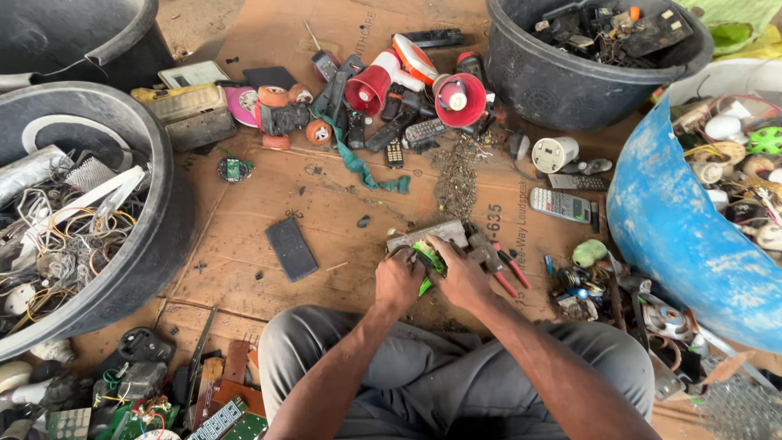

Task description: The person sits on a cluttered floor and uses a hammer to repeatedly strike a black rectangular electronic device, breaking its casing. They then use pliers to pull apart the broken pieces and extract internal components, discarding the plastic shell into a nearby bin.

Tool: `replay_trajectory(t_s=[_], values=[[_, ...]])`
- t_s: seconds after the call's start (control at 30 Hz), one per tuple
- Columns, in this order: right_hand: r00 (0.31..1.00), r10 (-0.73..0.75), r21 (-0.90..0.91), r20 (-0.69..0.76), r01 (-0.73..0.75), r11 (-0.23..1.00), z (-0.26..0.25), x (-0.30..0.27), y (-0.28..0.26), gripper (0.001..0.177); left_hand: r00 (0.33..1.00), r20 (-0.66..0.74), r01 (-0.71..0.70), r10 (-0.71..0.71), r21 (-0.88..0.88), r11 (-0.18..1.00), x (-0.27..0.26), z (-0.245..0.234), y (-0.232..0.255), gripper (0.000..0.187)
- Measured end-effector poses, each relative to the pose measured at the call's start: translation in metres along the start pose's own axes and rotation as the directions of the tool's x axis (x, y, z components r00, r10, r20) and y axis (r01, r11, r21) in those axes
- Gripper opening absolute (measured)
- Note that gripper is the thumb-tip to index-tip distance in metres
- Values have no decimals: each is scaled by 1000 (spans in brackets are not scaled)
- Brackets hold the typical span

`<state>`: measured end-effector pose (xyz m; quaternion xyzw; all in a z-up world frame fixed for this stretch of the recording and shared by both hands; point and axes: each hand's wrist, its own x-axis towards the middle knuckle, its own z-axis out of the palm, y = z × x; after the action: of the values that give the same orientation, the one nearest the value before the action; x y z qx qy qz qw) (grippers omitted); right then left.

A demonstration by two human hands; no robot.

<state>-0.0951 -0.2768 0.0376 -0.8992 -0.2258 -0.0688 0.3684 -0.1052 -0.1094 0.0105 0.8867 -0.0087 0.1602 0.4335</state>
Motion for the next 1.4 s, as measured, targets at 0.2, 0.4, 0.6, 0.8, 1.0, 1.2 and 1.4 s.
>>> replay_trajectory(t_s=[0.2,0.4,0.6,0.8,1.0,1.2,1.4], values=[[996,61,38,71,-64,997,7,1,10,75,988,-62,-138,143,88,987,-5,13,-8,24],[928,238,96,287,-276,956,-3,8,45,73,998,40,-50,45,145,988,1,14,-18,20],[765,643,-491,27,-551,675,-51,13,125,31,972,-115,212,-205,51,976,23,20,-61,21],[547,814,-643,195,-555,527,-39,7,117,59,960,-187,193,-208,-96,977,37,37,-109,22],[523,841,-668,138,-578,469,-12,6,177,35,916,-82,343,-393,-347,873,53,43,-127,22],[685,728,-463,40,-633,621,-18,1,206,57,885,6,435,-465,-365,823,56,35,-121,21],[672,740,742,-6,-493,454,-74,11,145,28,902,-17,409,-432,-291,865,57,16,-93,21]])
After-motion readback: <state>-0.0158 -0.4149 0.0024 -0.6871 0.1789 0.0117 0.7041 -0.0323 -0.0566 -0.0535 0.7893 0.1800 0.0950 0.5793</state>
